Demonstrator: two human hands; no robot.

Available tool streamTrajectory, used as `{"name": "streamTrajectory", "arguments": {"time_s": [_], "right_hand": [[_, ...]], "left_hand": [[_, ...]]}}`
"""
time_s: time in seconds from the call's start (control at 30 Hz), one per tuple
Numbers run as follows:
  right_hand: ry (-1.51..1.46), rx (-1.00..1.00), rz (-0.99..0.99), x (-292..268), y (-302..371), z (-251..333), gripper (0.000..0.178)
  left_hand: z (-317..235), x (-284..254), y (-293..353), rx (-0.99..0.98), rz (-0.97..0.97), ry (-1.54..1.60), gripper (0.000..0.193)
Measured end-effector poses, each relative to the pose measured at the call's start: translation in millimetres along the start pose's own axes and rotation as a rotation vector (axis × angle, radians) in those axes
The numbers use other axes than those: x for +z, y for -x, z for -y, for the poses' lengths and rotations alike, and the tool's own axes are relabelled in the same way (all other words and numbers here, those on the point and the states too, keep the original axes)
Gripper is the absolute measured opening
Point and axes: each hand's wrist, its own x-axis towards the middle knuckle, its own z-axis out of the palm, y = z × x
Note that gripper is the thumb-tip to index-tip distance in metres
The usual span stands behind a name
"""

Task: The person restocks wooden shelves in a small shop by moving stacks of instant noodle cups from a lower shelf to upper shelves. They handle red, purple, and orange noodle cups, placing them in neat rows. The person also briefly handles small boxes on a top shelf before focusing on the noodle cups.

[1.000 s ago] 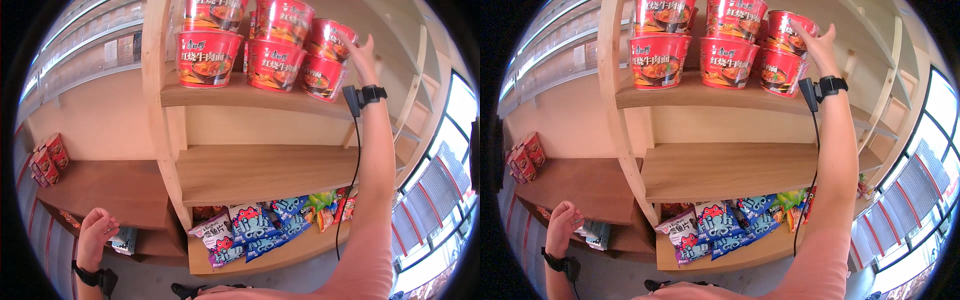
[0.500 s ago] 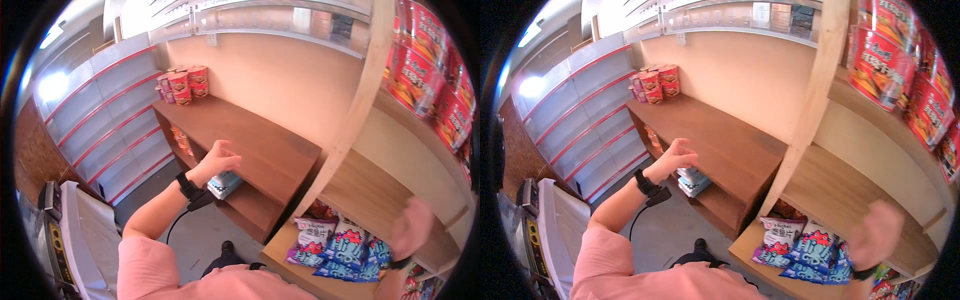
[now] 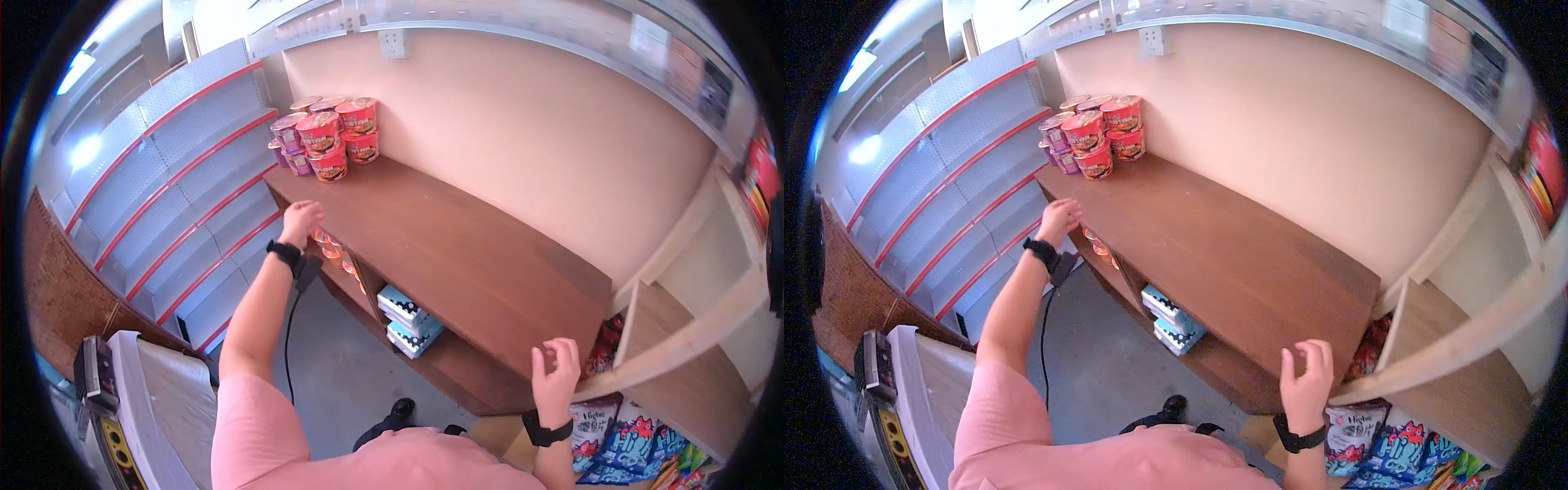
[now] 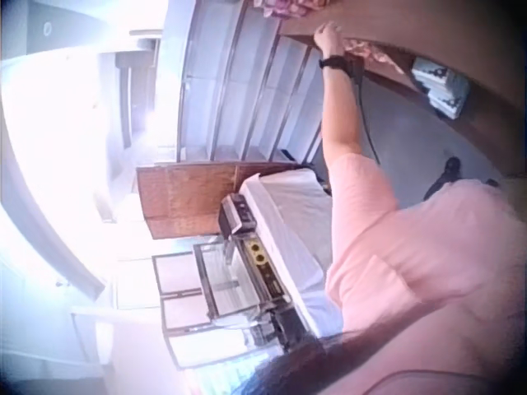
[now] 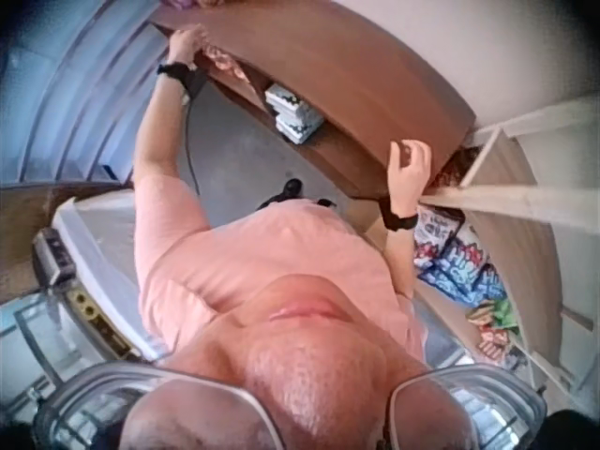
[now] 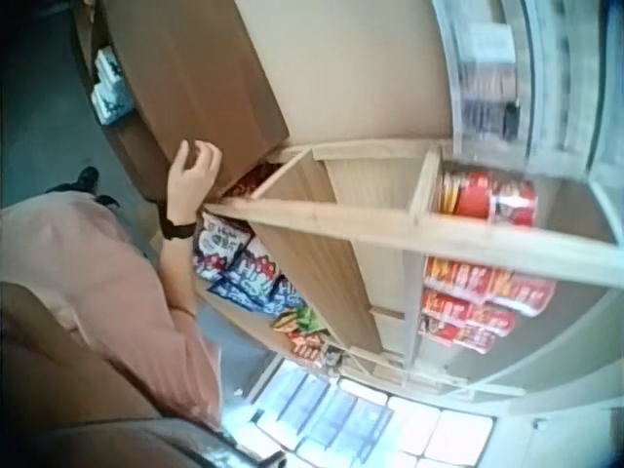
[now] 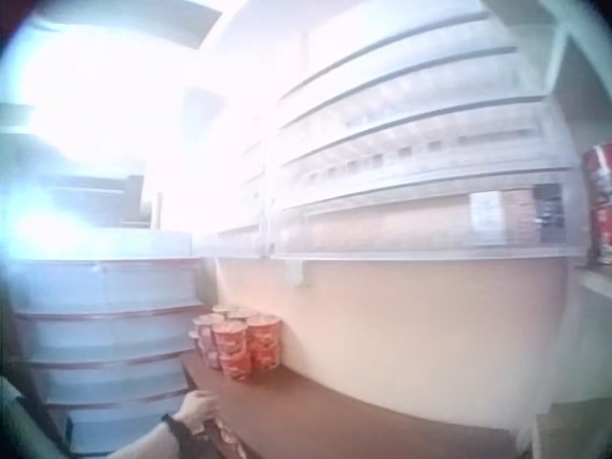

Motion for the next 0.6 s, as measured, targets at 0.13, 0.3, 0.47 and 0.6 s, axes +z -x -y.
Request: {"name": "streamTrajectory", "arguments": {"time_s": [0.13, 0.3, 0.47, 0.6], "right_hand": [[0.089, 0.203, 0.007, 39, -5, -26, 0.016], [0.504, 0.191, -0.148, 72, -8, -26, 0.021], [0.566, 0.259, -0.162, 81, -12, -25, 0.023], [0.574, 0.276, -0.177, 83, -13, -28, 0.024]], "left_hand": [[6, -28, -136, -0.082, -0.015, 0.098, 0.022], [19, -28, -251, -0.266, -0.093, 0.107, 0.024], [34, 1, -291, -0.352, -0.147, 0.246, 0.027], [39, -9, -305, -0.267, -0.094, 0.234, 0.027]]}}
